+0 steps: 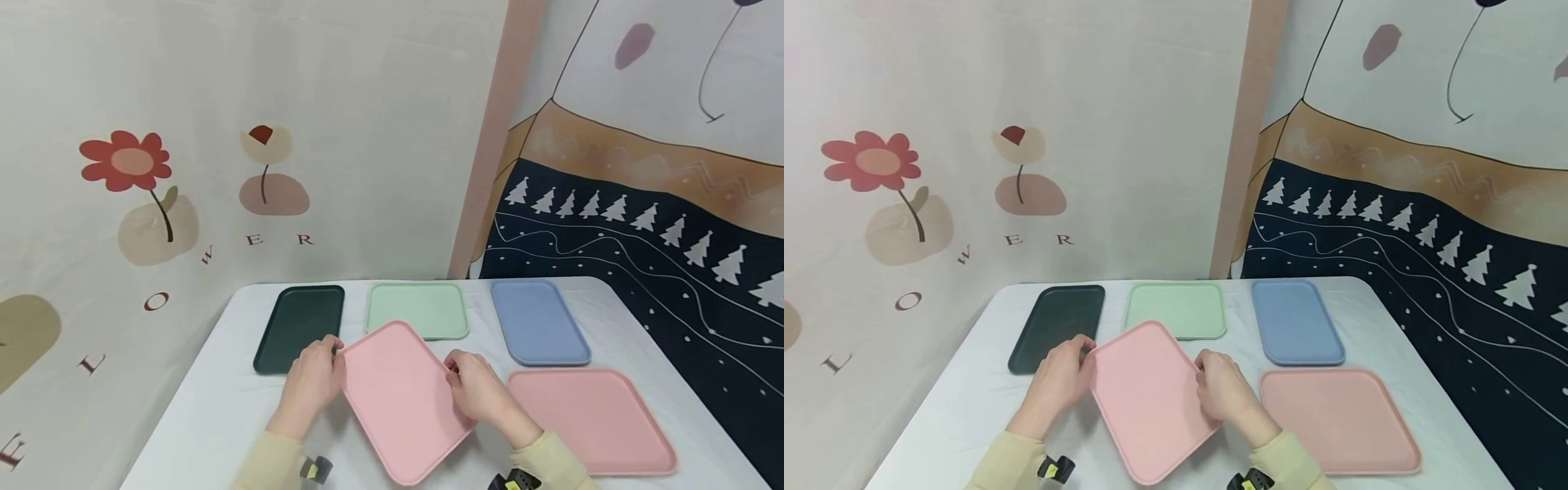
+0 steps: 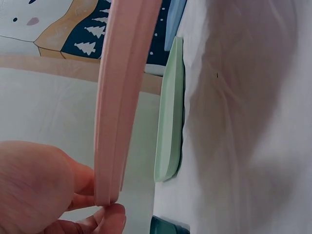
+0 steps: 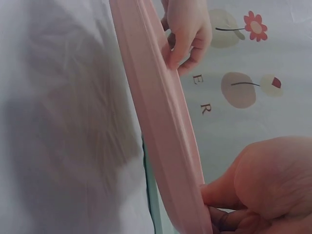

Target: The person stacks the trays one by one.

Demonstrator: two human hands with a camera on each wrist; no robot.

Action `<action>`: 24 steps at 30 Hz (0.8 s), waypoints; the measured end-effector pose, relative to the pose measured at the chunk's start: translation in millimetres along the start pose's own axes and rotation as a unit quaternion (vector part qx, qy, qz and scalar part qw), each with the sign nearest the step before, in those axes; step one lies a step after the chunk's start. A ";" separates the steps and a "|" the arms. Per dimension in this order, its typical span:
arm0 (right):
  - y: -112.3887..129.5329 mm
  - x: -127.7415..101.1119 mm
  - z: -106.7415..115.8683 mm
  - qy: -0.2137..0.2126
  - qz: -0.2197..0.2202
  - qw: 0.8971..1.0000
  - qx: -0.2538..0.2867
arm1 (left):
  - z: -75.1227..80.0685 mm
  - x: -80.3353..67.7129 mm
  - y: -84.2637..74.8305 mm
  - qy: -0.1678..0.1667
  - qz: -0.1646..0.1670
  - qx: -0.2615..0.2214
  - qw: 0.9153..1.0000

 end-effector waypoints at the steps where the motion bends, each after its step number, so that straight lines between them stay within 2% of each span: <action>1: -0.9 -0.2 1.1 -0.003 -0.004 1.000 0.000 | -0.6 0.1 -0.5 0.000 0.001 -0.008 1.000; 7: -6.1 -1.2 5.5 -0.014 -0.020 1.000 0.015 | -6.4 -5.7 -3.4 0.011 0.023 -0.058 0.998; 14: -11.0 -1.6 8.6 -0.038 -0.034 0.998 0.028 | -16.0 -21.2 -11.6 0.040 0.059 -0.120 0.990; 19: -14.4 -3.2 11.8 -0.052 -0.045 0.997 0.026 | -20.0 -28.2 -22.5 0.047 0.061 -0.139 0.987; 24: -15.6 -5.3 15.7 -0.064 -0.044 0.996 0.033 | -25.4 -32.5 -34.9 0.050 0.041 -0.158 0.985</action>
Point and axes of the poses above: each hand's wrist, its own x-axis towards the middle knuckle, its own z-axis out of the back of the hand, y = z × x, the point moved 7 cm from there along x, towards the middle knuckle, and after that the axes turned 2 degrees about -z, right-handed, at the moved point
